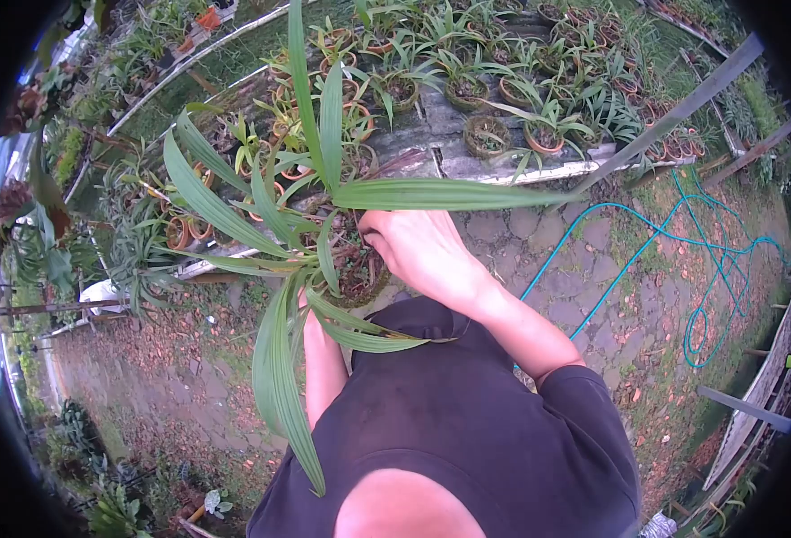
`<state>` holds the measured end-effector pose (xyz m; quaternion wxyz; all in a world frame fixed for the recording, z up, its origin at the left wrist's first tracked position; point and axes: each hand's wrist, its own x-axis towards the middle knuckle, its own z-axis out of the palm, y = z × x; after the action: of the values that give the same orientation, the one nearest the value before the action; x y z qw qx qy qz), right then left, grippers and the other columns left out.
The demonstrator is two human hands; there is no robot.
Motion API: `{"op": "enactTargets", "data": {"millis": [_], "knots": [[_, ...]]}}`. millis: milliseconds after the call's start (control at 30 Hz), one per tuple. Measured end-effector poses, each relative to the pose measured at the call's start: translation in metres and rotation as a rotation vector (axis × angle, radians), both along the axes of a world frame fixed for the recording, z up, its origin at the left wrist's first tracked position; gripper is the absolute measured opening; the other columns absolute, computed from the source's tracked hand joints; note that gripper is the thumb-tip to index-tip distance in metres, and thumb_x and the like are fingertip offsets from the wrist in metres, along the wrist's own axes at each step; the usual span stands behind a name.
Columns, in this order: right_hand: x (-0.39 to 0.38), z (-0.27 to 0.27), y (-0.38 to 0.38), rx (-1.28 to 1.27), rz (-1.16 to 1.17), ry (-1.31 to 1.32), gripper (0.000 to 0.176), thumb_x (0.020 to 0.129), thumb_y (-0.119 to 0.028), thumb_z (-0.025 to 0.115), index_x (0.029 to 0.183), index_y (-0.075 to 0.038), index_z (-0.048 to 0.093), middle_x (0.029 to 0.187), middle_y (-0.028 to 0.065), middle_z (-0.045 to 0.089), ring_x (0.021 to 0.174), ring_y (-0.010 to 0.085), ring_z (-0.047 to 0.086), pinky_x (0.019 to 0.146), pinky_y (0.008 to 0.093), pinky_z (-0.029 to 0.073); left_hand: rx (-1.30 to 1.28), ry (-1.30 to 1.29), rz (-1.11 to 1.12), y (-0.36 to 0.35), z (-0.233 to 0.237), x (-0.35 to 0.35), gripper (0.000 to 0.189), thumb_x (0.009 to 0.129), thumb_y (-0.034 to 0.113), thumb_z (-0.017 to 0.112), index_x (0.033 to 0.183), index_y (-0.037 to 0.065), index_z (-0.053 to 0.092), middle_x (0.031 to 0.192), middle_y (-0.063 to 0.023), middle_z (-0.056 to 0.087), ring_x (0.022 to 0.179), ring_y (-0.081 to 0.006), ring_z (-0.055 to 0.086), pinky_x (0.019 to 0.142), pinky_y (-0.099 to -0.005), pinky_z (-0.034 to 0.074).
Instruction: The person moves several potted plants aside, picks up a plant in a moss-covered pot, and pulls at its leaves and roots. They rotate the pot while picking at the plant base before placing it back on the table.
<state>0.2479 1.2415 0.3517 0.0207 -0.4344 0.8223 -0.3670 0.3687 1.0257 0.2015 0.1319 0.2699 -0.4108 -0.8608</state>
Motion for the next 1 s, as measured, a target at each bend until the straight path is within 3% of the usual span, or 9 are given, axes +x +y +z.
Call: {"op": "enactTargets", "data": {"millis": [33,333,433,733,1000], "knots": [[0.002,-0.002,-0.005,0.086,-0.015,0.008,0.018,0.086,-0.011,0.07,0.102,-0.002,0.071,0.093,0.0162,0.065,0.096,0.0376,0.064,0.083,0.0471,0.05,-0.001,-0.002,-0.001,0.0,0.0,0.0,0.051,0.085,0.031,0.068,0.128,0.007,0.057,0.117,-0.0085,0.065,0.105,-0.0231,0.064,0.089,-0.0391,0.052],[0.003,-0.017,-0.017,0.08,0.04,0.17,0.007,0.075,-0.009,0.07,0.079,-0.003,0.071,0.074,0.0124,0.062,0.079,0.0341,0.065,0.066,0.0472,0.049,-0.013,-0.002,0.005,0.002,0.002,0.004,0.052,0.085,0.03,0.068,0.13,0.007,0.056,0.118,-0.0084,0.065,0.105,-0.023,0.063,0.09,-0.039,0.052],[0.006,-0.019,-0.02,0.069,0.036,0.139,0.005,0.078,-0.009,0.069,0.08,-0.004,0.07,0.072,0.012,0.062,0.077,0.0345,0.065,0.065,0.0477,0.049,-0.016,-0.001,0.003,0.002,0.002,0.004,0.052,0.085,0.03,0.068,0.13,0.006,0.056,0.118,-0.0084,0.065,0.106,-0.023,0.063,0.09,-0.0389,0.052],[0.007,-0.011,-0.013,-0.007,0.083,0.02,0.014,0.085,-0.011,0.067,0.092,0.001,0.07,0.088,0.0172,0.067,0.09,0.0373,0.065,0.076,0.0482,0.049,-0.024,-0.003,0.004,0.003,0.001,0.007,0.053,0.086,0.03,0.067,0.132,0.006,0.055,0.119,-0.0084,0.065,0.106,-0.0229,0.063,0.091,-0.0388,0.051],[0.005,-0.008,-0.012,0.102,0.051,-0.028,0.015,0.084,-0.01,0.068,0.093,0.001,0.07,0.08,0.0182,0.066,0.082,0.0402,0.065,0.071,0.0495,0.049,-0.029,-0.002,0.003,0.002,-0.001,0.009,0.054,0.086,0.029,0.067,0.133,0.006,0.055,0.12,-0.0083,0.065,0.107,-0.0228,0.063,0.091,-0.0386,0.051]]}}
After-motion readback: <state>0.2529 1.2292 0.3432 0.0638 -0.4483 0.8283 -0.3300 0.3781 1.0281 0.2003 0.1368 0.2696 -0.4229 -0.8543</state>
